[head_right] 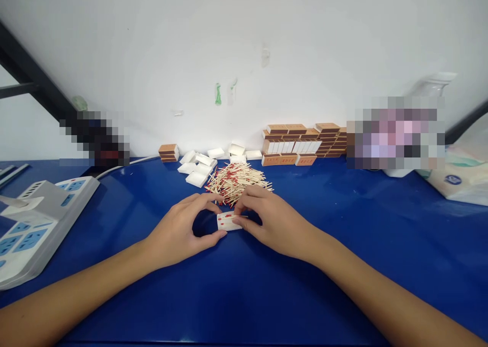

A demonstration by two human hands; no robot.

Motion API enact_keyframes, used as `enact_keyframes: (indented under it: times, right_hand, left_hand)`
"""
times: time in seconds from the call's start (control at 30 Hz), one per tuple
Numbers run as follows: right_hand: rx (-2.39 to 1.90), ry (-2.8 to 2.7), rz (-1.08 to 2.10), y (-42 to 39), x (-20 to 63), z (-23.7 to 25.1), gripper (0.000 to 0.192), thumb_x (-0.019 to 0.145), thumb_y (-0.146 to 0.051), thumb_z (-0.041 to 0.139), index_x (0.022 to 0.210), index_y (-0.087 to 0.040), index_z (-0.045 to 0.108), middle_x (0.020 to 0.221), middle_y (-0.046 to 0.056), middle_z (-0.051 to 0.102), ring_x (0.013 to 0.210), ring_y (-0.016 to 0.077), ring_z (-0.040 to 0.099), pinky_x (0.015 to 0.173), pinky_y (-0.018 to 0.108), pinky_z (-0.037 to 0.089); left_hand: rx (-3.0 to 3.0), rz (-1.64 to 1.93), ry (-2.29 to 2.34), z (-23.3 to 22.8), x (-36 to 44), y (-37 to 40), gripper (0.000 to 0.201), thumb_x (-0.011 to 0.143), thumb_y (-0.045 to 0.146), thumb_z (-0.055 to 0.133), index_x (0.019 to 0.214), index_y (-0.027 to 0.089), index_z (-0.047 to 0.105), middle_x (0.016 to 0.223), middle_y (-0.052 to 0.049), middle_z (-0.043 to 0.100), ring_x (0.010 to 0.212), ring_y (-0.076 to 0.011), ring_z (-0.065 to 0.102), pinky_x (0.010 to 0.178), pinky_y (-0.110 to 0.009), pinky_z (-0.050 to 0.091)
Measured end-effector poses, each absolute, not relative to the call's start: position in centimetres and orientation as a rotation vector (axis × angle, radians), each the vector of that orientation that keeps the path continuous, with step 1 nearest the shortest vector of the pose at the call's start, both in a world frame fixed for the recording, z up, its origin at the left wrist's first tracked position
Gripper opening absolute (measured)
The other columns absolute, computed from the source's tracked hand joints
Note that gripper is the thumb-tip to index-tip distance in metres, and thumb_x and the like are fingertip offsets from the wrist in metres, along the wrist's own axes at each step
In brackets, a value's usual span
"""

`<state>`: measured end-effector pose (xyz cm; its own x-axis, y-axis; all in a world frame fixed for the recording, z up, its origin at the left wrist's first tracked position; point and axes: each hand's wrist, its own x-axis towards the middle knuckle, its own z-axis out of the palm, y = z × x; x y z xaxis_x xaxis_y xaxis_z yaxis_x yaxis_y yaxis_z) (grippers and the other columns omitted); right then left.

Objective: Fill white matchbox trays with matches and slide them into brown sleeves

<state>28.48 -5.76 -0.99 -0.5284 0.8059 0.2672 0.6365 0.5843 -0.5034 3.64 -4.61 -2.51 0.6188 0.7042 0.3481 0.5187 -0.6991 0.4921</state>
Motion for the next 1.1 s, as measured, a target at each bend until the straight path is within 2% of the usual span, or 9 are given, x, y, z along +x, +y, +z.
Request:
enact_keyframes:
  times: [0.13, 0.23, 0.3, 0.4, 0.53, 0.63, 0.83, 1.1]
  right_hand:
    - [-1.169, -2.346, 0.556, -5.8, 28.4, -1.0, 0.016, 0.103, -0.037, 0.064, 0.098, -0.023, 0.070, 0.098, 0.005, 0.069, 0.084, 0.0186, 0.063, 0.073, 0.032, 0.049]
    - [-1.176, -2.352, 0.629, -5.8, 28.8, -0.6, 0.022, 0.104, -0.043, 0.063, 0.098, -0.023, 0.071, 0.086, 0.002, 0.069, 0.071, 0.0162, 0.060, 0.064, 0.030, 0.047]
    - [-1.175, -2.356, 0.651, -5.7, 29.1, -0.4, 0.019, 0.103, -0.039, 0.063, 0.098, -0.023, 0.072, 0.081, 0.001, 0.070, 0.067, 0.0157, 0.060, 0.061, 0.029, 0.046]
    - [-1.175, -2.345, 0.657, -5.7, 29.3, -0.2, 0.013, 0.102, -0.031, 0.063, 0.098, -0.024, 0.073, 0.083, 0.001, 0.073, 0.067, 0.0158, 0.062, 0.062, 0.029, 0.047]
    - [-1.155, -2.341, 0.655, -5.7, 29.1, -0.4, 0.014, 0.101, -0.027, 0.063, 0.092, -0.023, 0.073, 0.082, 0.000, 0.073, 0.069, 0.0155, 0.063, 0.065, 0.028, 0.046]
    - [-1.127, -2.351, 0.614, -5.6, 29.0, -0.8, 0.012, 0.101, -0.024, 0.063, 0.095, -0.023, 0.073, 0.084, 0.000, 0.072, 0.073, 0.0158, 0.063, 0.068, 0.028, 0.047]
    - [-1.153, -2.343, 0.560, -5.6, 28.9, -1.4, 0.012, 0.101, -0.024, 0.064, 0.095, -0.024, 0.074, 0.089, 0.003, 0.069, 0.075, 0.0166, 0.062, 0.067, 0.029, 0.047]
    - [-1.201, -2.268, 0.616, -6.2, 28.0, -1.4, 0.017, 0.102, -0.024, 0.062, 0.086, -0.021, 0.067, 0.084, 0.002, 0.064, 0.073, 0.0162, 0.059, 0.066, 0.029, 0.045]
  left_hand:
    - [2.501, 0.750, 0.973, -2.4, 3.6, -4.6, 0.057, 0.089, 0.030, 0.078, 0.138, 0.025, 0.050, 0.113, -0.003, 0.077, 0.110, -0.0288, 0.069, 0.099, -0.048, 0.055]
    - [2.514, 0.749, 0.973, -2.4, 3.5, -4.7, 0.055, 0.089, 0.031, 0.077, 0.137, 0.025, 0.051, 0.113, -0.003, 0.077, 0.110, -0.0288, 0.069, 0.099, -0.048, 0.055]
    - [2.519, 0.748, 0.968, -2.4, 3.5, -4.7, 0.054, 0.090, 0.032, 0.077, 0.137, 0.025, 0.051, 0.113, -0.003, 0.078, 0.110, -0.0289, 0.069, 0.099, -0.048, 0.055]
    - [2.526, 0.758, 0.953, -2.5, 3.4, -4.7, 0.054, 0.091, 0.032, 0.076, 0.138, 0.026, 0.051, 0.114, -0.004, 0.078, 0.112, -0.0291, 0.069, 0.100, -0.049, 0.055]
    - [2.531, 0.756, 0.930, -2.6, 3.5, -4.7, 0.053, 0.091, 0.032, 0.076, 0.137, 0.026, 0.051, 0.115, -0.003, 0.077, 0.111, -0.0275, 0.069, 0.101, -0.047, 0.055]
    - [2.536, 0.736, 0.925, -2.6, 3.5, -4.7, 0.053, 0.092, 0.032, 0.077, 0.137, 0.026, 0.051, 0.114, -0.002, 0.077, 0.110, -0.0264, 0.069, 0.100, -0.046, 0.055]
    - [2.531, 0.721, 0.920, -2.3, 3.4, -4.7, 0.052, 0.093, 0.031, 0.075, 0.138, 0.026, 0.051, 0.115, -0.003, 0.077, 0.112, -0.0273, 0.070, 0.101, -0.047, 0.055]
    - [2.537, 0.718, 0.893, -2.4, 3.5, -4.7, 0.049, 0.093, 0.033, 0.076, 0.135, 0.027, 0.052, 0.116, -0.003, 0.077, 0.111, -0.0270, 0.070, 0.102, -0.048, 0.054]
